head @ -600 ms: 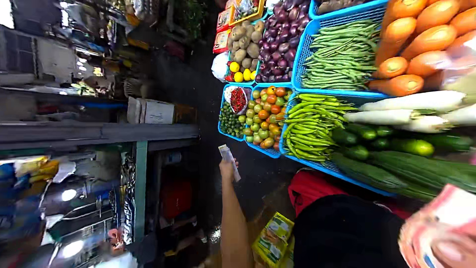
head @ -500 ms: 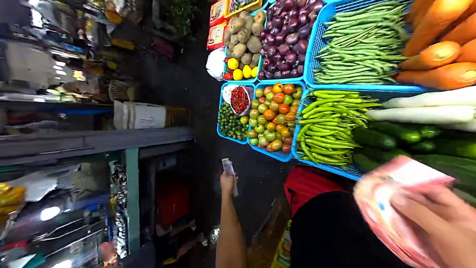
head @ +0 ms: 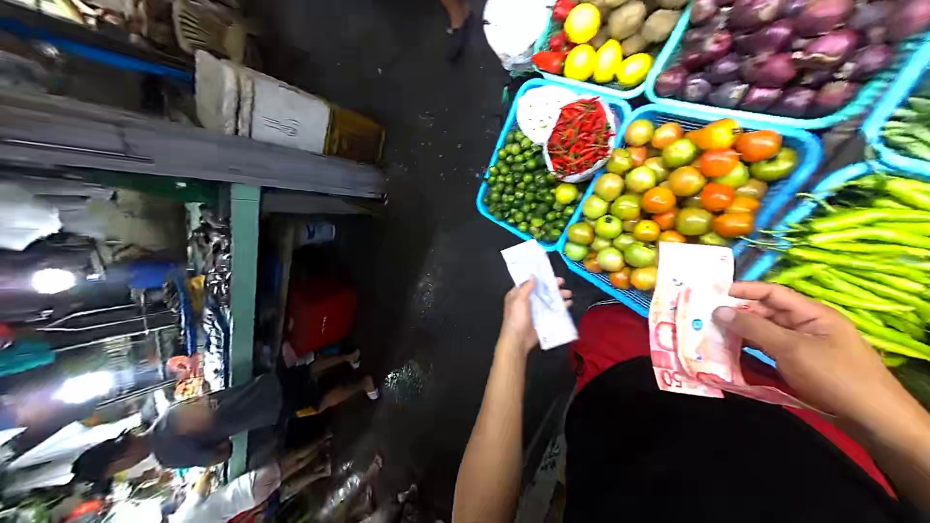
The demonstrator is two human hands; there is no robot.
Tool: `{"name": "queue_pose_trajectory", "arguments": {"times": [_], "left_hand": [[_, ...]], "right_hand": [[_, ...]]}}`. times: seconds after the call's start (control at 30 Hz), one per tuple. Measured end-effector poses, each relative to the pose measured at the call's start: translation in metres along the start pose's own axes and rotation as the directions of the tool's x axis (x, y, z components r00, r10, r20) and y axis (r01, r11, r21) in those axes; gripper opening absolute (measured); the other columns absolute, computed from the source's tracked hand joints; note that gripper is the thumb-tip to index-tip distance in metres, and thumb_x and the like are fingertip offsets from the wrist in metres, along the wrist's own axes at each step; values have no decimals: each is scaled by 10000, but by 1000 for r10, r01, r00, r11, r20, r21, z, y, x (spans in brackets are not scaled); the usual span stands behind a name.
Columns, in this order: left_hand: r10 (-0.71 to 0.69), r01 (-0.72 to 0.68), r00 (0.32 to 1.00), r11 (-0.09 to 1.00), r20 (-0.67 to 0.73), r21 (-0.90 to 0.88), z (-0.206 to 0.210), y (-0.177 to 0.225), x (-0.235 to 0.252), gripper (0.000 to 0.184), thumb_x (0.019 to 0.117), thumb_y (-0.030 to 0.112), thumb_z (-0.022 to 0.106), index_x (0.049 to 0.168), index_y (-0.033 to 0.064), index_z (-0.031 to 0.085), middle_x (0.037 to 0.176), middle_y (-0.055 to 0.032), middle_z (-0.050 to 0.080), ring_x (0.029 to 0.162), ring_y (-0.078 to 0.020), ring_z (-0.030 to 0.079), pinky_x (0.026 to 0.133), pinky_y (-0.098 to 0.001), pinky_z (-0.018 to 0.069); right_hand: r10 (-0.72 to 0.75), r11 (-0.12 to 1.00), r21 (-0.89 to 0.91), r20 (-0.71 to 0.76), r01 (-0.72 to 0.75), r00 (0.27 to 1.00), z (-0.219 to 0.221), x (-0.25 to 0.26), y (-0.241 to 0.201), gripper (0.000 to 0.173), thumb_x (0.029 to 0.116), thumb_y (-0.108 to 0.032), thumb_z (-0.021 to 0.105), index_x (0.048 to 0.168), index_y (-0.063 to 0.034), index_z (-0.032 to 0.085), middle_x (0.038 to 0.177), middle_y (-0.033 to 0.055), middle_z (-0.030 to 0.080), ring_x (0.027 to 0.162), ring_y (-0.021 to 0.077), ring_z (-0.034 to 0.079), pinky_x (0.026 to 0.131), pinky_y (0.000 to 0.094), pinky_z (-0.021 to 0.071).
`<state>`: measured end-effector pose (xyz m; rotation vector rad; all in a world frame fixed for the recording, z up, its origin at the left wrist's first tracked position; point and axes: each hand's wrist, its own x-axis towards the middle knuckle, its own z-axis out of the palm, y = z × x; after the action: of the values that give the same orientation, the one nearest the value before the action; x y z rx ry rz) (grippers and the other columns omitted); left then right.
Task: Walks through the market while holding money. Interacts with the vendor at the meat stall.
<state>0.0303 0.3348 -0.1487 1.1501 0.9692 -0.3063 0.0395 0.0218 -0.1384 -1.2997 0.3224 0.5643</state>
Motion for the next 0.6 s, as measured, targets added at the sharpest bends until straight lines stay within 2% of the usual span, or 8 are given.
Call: {"name": "queue_pose_trajectory", "arguments": {"times": [0.07,0.13,0.2,0.27,0.37,0.47,0.53,0.6], "left_hand": [[97,-96,995,994,-18,42,16,4,-20,346,1119,159,341,1265,-106,507,1040,-235,733,870,-315,754,805,-470,638],[218,-201,970,968,-107,149,23,17,-31,231,1054,81,516,1173,-107,578,921,-177,746,799,-243,751,759,-416,644],[255,-225,954,956,-154,189,25,34,-36,177,983,48,631,1101,-84,630,857,-122,737,763,-178,731,741,-366,633],[241,-216,961,960,-135,175,22,54,-32,161,942,19,678,1072,-72,649,846,-111,741,750,-162,732,739,-353,636],[231,-214,969,963,-93,161,5,84,-11,165,902,-35,693,1057,-67,648,836,-110,747,723,-152,734,716,-337,639],[260,-248,965,947,-31,205,-28,126,33,134,892,-45,686,1024,-42,667,818,-76,751,714,-124,733,707,-309,636],[234,-237,972,955,34,176,-58,160,70,122,970,29,624,1066,-37,658,851,-80,756,749,-136,742,735,-327,641],[192,-196,980,974,44,116,-89,199,108,215,1044,129,482,1098,-13,635,875,-69,757,781,-131,745,747,-325,639]], "right_hand": [[16,1000,6,41,-16,999,13,3,-3,263,896,-70,655,1158,-94,675,866,-44,729,741,58,701,685,235,613],[13,1000,7,93,-13,996,40,12,-15,267,870,-15,646,1124,-98,654,868,-76,717,756,37,692,698,230,610],[-19,999,53,157,10,987,71,21,-19,261,872,25,654,1097,-108,657,872,-81,730,759,38,699,711,235,615],[-33,997,75,158,21,987,106,39,-16,267,854,-13,677,1109,-94,665,895,-46,733,769,58,702,707,233,612],[-14,996,91,159,-1,987,161,78,-11,281,861,-89,691,1141,-73,680,936,-2,740,794,81,716,711,230,615],[-53,996,83,208,36,977,221,134,-5,177,889,-156,707,1052,-96,742,981,-10,749,811,77,721,733,226,620],[-100,992,97,167,84,981,262,176,1,150,899,-175,690,1024,-112,744,971,-25,737,815,62,705,736,215,607],[-102,977,201,119,76,988,302,219,5,132,911,-165,671,1027,-132,724,884,-30,753,763,68,717,700,236,616]]}}
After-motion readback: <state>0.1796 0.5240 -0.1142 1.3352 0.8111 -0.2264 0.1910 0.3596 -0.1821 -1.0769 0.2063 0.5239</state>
